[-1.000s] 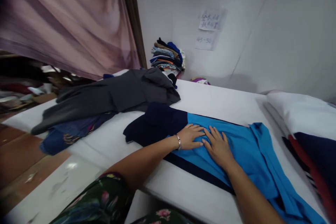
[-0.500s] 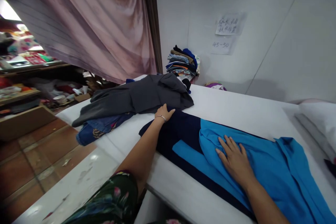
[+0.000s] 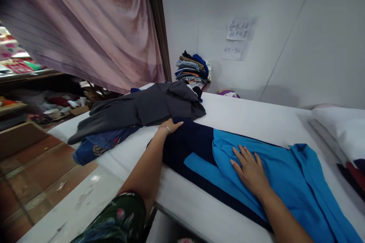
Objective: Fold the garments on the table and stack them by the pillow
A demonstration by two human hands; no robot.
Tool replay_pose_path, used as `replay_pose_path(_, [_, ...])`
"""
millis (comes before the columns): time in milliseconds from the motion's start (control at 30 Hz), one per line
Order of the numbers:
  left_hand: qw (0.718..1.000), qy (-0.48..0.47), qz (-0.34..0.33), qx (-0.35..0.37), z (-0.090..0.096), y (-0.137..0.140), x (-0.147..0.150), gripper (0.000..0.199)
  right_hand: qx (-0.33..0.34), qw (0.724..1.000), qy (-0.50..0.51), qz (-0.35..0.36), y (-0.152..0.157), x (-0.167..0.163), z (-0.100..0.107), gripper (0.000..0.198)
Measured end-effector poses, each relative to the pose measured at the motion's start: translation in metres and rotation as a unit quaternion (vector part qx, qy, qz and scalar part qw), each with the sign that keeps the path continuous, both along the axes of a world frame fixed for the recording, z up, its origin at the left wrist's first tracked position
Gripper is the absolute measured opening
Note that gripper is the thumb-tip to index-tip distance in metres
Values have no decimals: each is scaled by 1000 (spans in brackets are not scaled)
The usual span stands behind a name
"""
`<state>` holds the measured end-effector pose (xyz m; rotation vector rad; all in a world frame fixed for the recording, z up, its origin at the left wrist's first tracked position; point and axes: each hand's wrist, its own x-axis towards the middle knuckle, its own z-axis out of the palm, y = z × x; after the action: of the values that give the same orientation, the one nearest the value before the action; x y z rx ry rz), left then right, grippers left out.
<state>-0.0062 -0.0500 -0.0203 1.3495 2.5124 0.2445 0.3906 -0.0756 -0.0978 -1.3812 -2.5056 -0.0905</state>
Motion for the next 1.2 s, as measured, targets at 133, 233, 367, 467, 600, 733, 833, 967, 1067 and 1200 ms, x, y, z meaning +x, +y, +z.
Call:
replay_pose_path(133, [1000, -12, -23, 10, 5, 2, 2, 75, -12, 1000, -1, -6, -1, -1, 2, 55])
replay_pose_path(233, [998, 9, -31, 46, 11, 3, 3, 65, -23, 1000, -2, -12, -2, -1, 4, 56])
replay_pose_path(367, [999, 17, -12, 43, 7, 5, 2, 62, -29, 999, 1, -16, -3, -3, 7, 55])
replay_pose_path(467, [1000, -1, -9, 5, -2, 5, 1, 60, -34, 999, 1, -18, -3, -4, 9, 55])
replay_pose_path(600, [1000, 7, 4, -6, -3, 4, 1, 61, -44, 999, -6, -16, -5, -5, 13, 55])
replay_pose_path(733, [994, 76, 20, 76, 11, -1, 9, 48, -42, 999, -5, -17, -6, -7, 16, 55])
replay_pose_path(833, [979, 110, -16, 172, 19, -2, 27, 40, -48, 999, -3, -19, -7, -7, 17, 55])
replay_pose_path(967, [970, 93, -156, 159, 7, 3, 63, 41, -52, 999, -1, -16, -7, -7, 19, 55])
replay_pose_path(1067, [965, 104, -222, 94, -11, 8, 81, 41, -50, 999, 2, -14, -7, -7, 20, 55])
replay_pose_path(1200, [968, 115, -217, 59, -17, 9, 81, 41, -55, 998, 1, -18, -8, -9, 22, 54])
